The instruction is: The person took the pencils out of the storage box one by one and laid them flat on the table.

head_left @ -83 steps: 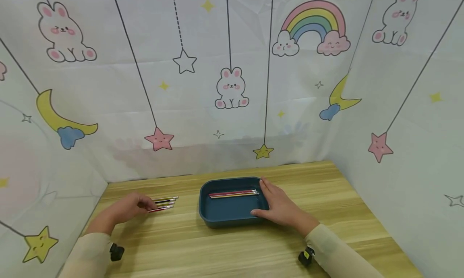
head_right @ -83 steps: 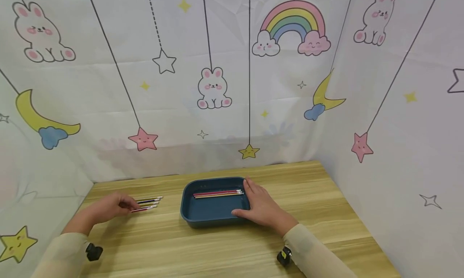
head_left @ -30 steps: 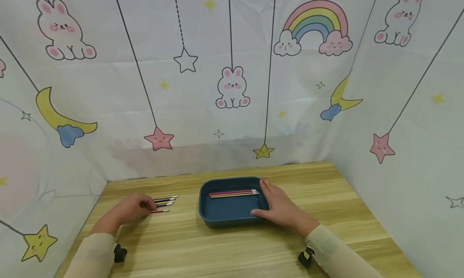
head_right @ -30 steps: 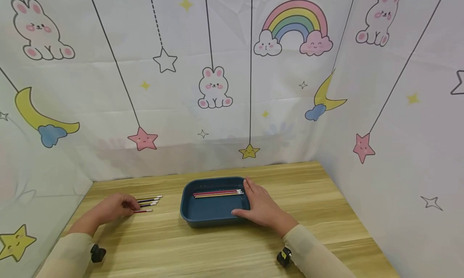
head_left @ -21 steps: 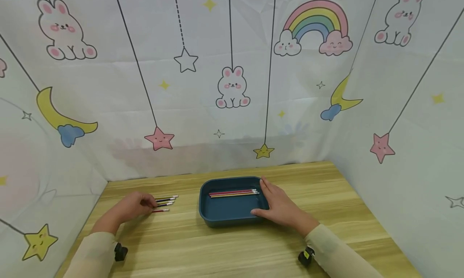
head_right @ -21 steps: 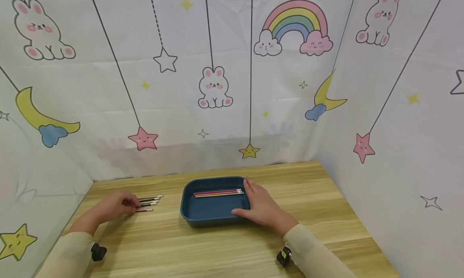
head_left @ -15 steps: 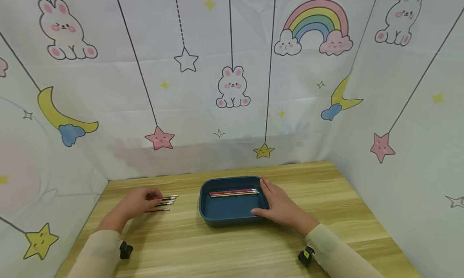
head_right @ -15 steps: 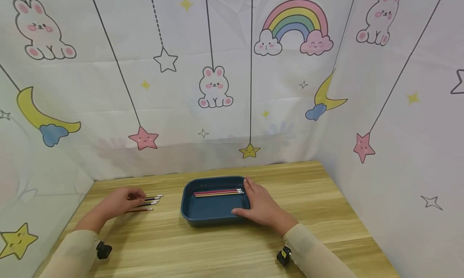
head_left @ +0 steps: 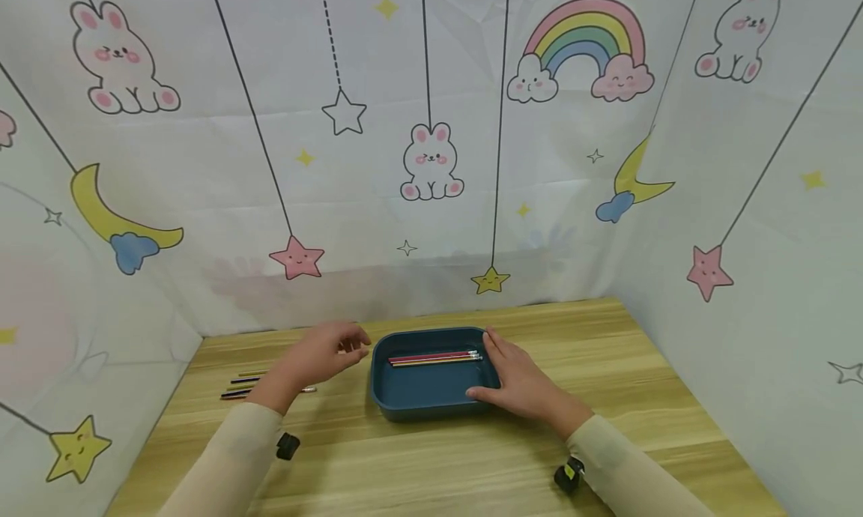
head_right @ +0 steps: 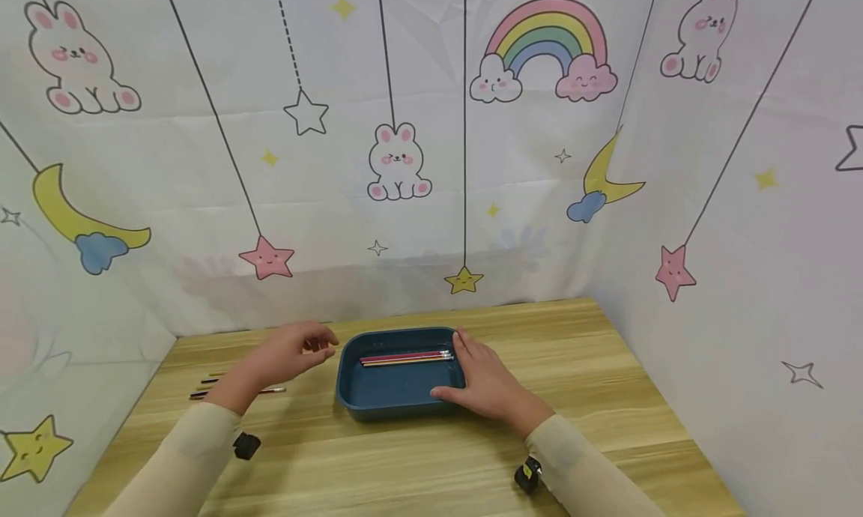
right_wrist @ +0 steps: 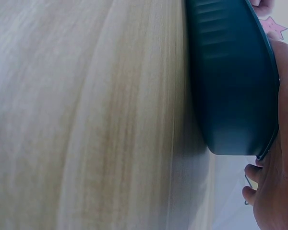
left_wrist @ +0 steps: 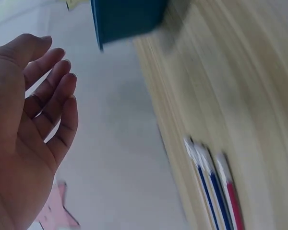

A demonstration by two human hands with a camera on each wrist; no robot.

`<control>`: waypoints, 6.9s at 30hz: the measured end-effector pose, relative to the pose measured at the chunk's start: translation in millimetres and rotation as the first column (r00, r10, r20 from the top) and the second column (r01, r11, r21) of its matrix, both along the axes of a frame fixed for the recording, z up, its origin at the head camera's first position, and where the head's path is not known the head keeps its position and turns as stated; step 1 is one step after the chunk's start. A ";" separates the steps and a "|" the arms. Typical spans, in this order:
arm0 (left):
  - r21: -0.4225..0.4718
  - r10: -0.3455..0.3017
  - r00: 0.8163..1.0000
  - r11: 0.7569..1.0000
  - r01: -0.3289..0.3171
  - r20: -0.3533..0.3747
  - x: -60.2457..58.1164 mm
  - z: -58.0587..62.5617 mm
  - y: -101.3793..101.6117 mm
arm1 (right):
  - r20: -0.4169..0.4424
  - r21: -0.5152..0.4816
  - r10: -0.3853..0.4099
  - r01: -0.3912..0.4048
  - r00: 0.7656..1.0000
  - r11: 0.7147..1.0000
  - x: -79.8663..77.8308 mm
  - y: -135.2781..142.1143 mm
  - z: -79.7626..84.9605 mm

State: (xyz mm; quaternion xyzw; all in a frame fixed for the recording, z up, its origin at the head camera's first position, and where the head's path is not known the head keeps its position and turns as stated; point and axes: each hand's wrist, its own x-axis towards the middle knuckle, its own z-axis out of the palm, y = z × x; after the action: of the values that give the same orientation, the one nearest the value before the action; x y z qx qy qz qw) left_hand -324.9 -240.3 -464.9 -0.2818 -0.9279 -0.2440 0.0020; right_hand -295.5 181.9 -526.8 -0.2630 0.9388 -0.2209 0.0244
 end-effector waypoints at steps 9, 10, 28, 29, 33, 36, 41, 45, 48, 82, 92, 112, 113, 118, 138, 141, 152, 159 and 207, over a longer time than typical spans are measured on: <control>-0.035 -0.185 0.980 0.982 0.188 0.070 -12.3 6.2 77.4 | -0.003 0.004 -0.008 0.008 1.000 1.000 -0.9 0.0 -1.0; -0.035 -0.194 0.978 0.980 0.197 0.080 -14.4 4.3 83.1 | -0.004 0.004 -0.010 0.010 1.000 1.000 -1.2 0.0 -1.3; -0.043 -0.266 0.944 0.959 0.279 0.195 -40.7 -24.9 131.6 | 0.001 0.003 -0.015 0.015 1.000 1.000 -2.7 0.4 -0.9; -0.055 -0.263 0.944 0.959 0.278 0.199 -41.3 -26.3 133.3 | 0.000 0.006 -0.015 0.015 1.000 1.000 -2.9 0.4 -1.1; -0.100 -0.238 0.950 0.960 0.262 0.202 -42.5 -32.6 137.5 | -0.001 0.008 -0.011 0.011 1.000 1.000 -2.8 0.2 -2.1; -0.138 -0.224 0.958 0.958 0.250 0.180 -43.0 -36.6 138.1 | -0.001 0.002 -0.012 0.012 1.000 1.000 -2.6 0.2 -2.5; -0.145 -0.212 0.963 0.961 0.236 0.163 -43.3 -39.8 135.9 | -0.004 0.001 -0.016 0.016 1.000 1.000 -3.0 0.5 -3.2; -0.132 -0.203 0.964 0.965 0.226 0.169 -43.7 -41.5 133.9 | -0.006 0.001 -0.016 0.016 1.000 1.000 -3.5 0.6 -3.7; -0.134 -0.204 0.964 0.965 0.228 0.172 -45.0 -43.8 132.9 | -0.003 0.001 -0.015 0.015 1.000 1.000 -3.5 0.5 -3.9; -0.192 -0.297 0.941 0.926 0.325 0.161 -45.7 -54.0 140.4 | 0.005 0.005 -0.014 0.014 1.000 1.000 -3.3 -0.4 -4.3; -0.179 -0.291 0.938 0.929 0.324 0.188 -45.2 -56.7 142.6 | 0.003 0.008 -0.012 0.012 1.000 1.000 -3.4 0.1 -4.2; -0.157 -0.247 0.947 0.947 0.281 0.204 -35.4 -32.8 130.7 | 0.000 0.014 -0.023 0.023 1.000 1.000 -2.1 0.0 -3.0; -0.156 -0.244 0.948 0.948 0.278 0.204 -34.8 -30.0 129.3 | 0.003 0.017 -0.026 0.026 1.000 1.000 -2.1 0.2 -3.1; -0.131 -0.271 0.945 0.946 0.296 0.183 -32.1 -16.0 121.4 | 0.013 0.019 -0.031 0.030 0.999 0.999 -1.9 1.4 -4.3; -0.094 -0.261 0.938 0.953 0.288 0.227 -13.2 24.5 71.4 | -0.011 0.019 -0.019 0.019 1.000 1.000 -3.9 2.6 -7.2; -0.068 -0.232 0.937 0.964 0.258 0.262 -8.4 31.5 56.9 | 0.005 0.004 -0.017 0.017 1.000 1.000 -2.7 1.9 -5.8; -0.002 -0.153 0.925 0.986 0.164 0.347 8.2 36.1 -15.0 | 0.009 -0.022 -0.009 0.009 1.000 1.000 -0.7 -0.1 -3.5; -0.007 -0.086 0.912 0.995 0.097 0.402 21.0 31.5 -52.1 | 0.013 -0.015 -0.008 0.008 1.000 1.000 -0.2 0.0 -3.5; -0.016 0.139 0.884 0.989 -0.147 0.447 25.8 -41.2 -157.9 | 0.008 0.019 -0.025 0.025 1.000 1.000 -1.0 1.2 -4.5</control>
State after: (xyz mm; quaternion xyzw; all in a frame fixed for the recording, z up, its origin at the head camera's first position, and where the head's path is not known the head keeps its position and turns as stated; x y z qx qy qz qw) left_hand -299.2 -398.2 -506.1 -0.1491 -0.9195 -0.3097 -0.1905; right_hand -296.5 183.0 -531.3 -0.2499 0.9440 -0.2136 0.0281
